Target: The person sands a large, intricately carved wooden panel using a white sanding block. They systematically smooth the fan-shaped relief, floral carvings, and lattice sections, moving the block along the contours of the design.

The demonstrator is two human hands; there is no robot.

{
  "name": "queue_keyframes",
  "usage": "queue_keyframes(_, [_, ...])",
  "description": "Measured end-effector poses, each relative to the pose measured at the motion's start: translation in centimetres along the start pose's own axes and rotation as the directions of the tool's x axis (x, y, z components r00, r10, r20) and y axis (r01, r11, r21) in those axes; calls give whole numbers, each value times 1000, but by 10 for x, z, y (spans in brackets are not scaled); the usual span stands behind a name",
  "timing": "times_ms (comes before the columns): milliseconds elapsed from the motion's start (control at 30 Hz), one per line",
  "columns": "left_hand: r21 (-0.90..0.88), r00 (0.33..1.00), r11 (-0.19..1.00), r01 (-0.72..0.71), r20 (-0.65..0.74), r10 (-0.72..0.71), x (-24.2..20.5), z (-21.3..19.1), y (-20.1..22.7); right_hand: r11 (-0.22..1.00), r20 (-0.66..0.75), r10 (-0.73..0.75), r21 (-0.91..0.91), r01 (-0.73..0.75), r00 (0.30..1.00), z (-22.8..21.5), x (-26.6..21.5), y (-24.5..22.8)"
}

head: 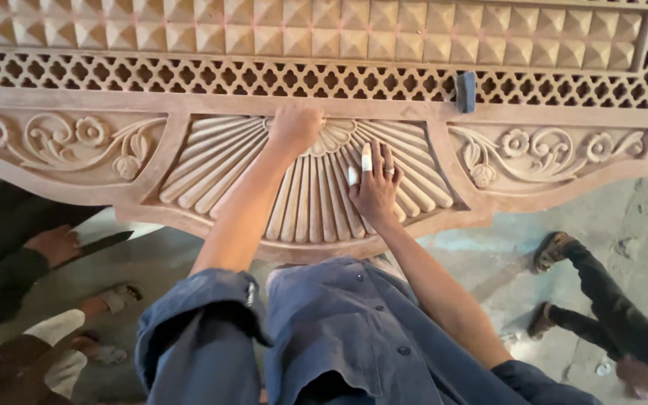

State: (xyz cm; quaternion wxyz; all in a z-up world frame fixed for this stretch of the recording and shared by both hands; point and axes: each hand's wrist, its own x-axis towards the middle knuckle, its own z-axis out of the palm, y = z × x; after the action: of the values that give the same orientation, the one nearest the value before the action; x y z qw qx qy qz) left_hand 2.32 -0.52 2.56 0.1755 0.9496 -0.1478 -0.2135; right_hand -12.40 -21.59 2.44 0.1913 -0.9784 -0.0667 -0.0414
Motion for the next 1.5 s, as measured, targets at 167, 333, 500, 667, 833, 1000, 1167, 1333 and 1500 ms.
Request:
queue_keyframes(167, [14,1000,1000,22,-13,-22,-4,6,-5,1000,-2,16,-6,-16,1000,3,0,-8])
queue_keyframes(333, [34,998,999,-26,-54,28,-2,19,0,1000,-37,-1,-24,0,999,-1,0,-2])
queue_keyframes(500, [67,991,989,-130,-21,132,-6,18,-4,999,-16,8,-32,-8,1000,0,-5,-1])
queue_keyframes(667, [85,978,977,-194,92,186,-13,2,-19,999,-6,28,-38,-29,1000,2,-1,-7])
queue_keyframes(833, [47,949,950,-308,-55,310,9,4,-10,998,-17,34,-56,-35,999,-1,-1,-7])
queue_keyframes(1000, [-14,957,960,-279,-94,276,-6,-4,-24,998,-45,15,-52,-18,999,-2,0,-10])
queue_keyframes(1167, [-176,974,965,-192,86,210,-29,10,-5,998,-6,36,-49,-36,999,-4,3,-13])
queue_keyframes(1333, [-117,943,936,-333,-34,331,-21,32,14,998,33,56,-39,-55,998,-6,1,-13])
queue_keyframes(1500, [-154,968,961,-230,65,243,-17,31,14,998,1,49,-45,-49,999,-7,4,-10])
